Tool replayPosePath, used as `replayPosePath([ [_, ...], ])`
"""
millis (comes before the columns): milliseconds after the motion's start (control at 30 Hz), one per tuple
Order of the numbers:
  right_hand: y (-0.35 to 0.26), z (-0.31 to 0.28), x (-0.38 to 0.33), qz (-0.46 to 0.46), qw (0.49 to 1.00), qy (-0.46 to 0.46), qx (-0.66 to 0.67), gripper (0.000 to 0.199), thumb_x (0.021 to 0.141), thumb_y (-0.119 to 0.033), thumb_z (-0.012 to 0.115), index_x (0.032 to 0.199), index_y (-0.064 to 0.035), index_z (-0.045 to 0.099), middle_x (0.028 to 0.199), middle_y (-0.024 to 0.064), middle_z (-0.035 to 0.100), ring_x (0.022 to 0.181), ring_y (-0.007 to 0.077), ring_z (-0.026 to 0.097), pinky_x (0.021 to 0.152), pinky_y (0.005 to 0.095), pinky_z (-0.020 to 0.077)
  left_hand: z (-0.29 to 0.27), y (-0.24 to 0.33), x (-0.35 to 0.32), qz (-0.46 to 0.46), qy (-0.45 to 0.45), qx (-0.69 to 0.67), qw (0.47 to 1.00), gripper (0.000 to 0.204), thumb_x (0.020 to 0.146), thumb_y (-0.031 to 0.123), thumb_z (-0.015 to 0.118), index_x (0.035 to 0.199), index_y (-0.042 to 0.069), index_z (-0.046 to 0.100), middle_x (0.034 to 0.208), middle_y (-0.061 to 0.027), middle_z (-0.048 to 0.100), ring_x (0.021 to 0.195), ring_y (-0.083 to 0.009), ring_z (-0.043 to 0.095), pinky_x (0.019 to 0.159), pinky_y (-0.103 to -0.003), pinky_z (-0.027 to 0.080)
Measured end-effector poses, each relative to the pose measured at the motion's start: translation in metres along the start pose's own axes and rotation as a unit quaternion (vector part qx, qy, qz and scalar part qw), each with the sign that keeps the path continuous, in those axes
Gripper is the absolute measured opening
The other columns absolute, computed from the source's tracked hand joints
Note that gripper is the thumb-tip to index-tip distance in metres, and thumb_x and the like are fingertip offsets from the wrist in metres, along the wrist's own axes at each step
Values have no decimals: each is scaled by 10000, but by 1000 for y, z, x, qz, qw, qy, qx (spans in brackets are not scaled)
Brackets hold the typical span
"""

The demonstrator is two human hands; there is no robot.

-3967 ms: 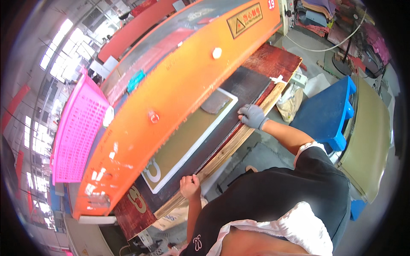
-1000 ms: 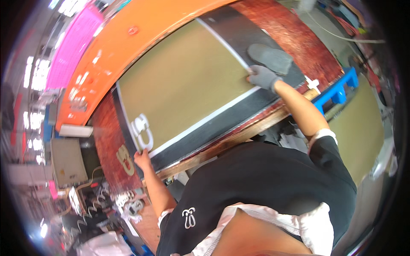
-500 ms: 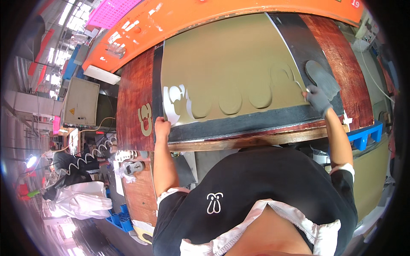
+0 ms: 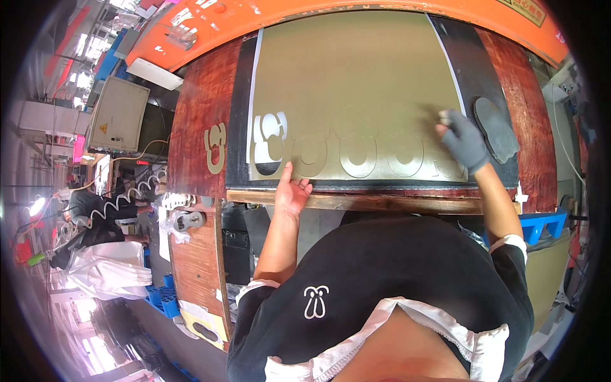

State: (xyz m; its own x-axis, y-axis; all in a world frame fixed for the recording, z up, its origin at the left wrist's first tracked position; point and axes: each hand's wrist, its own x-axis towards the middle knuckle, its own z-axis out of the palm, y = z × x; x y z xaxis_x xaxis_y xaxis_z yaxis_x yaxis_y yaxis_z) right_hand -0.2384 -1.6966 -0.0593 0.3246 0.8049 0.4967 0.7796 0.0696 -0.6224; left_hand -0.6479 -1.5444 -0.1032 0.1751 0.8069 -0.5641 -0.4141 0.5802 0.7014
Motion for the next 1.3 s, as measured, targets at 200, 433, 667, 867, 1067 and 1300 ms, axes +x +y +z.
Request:
replayPosePath([
  [200,-87,90,42,-170,969,-168,71,401,810,-278,668,1136,-66,570,1048,144,608,932,295,612,806,374,496,22,-5,-7,30,-133,-102,985,333,932,316,527,1201,120,517,1141,-35,611,1085,-233,559,914,-424,430],
  [433,-163,179,44,-228,931,-277,76,596,730,-364,693,1206,-55,513,1205,143,546,1069,352,531,903,440,433,30,-6,-14,29,-309,-143,940,370,957,346,485,1241,109,478,1165,-51,579,1022,-237,557,823,-366,446],
  [667,-152,197,39,-292,931,-191,104,515,734,-340,695,1136,-54,549,1136,135,585,1003,329,564,856,423,458,22,-6,-13,34,-253,-162,953,238,957,312,495,1081,110,528,1127,-41,569,1038,-233,540,870,-398,435],
  [867,-139,204,47,-331,920,-203,54,355,806,-256,665,1093,-68,572,1043,119,619,915,328,598,817,410,487,17,-7,-9,38,-361,-204,909,204,952,286,493,855,117,554,1244,-73,547,1191,-281,470,994,-467,369],
  [1067,-125,192,98,20,906,-159,390,279,920,-300,531,986,-42,617,822,58,614,736,169,557,713,350,475,0,-13,-4,36,-250,-129,959,203,966,305,471,844,149,515,1224,-63,576,1172,-271,504,905,-455,425],
  [1300,-111,71,209,34,933,-43,356,342,972,-317,481,1047,-13,618,986,58,674,948,159,618,852,315,488,4,-20,-4,21,-167,-122,978,220,972,339,454,845,168,506,1242,-62,569,1151,-250,517,900,-446,409],
])
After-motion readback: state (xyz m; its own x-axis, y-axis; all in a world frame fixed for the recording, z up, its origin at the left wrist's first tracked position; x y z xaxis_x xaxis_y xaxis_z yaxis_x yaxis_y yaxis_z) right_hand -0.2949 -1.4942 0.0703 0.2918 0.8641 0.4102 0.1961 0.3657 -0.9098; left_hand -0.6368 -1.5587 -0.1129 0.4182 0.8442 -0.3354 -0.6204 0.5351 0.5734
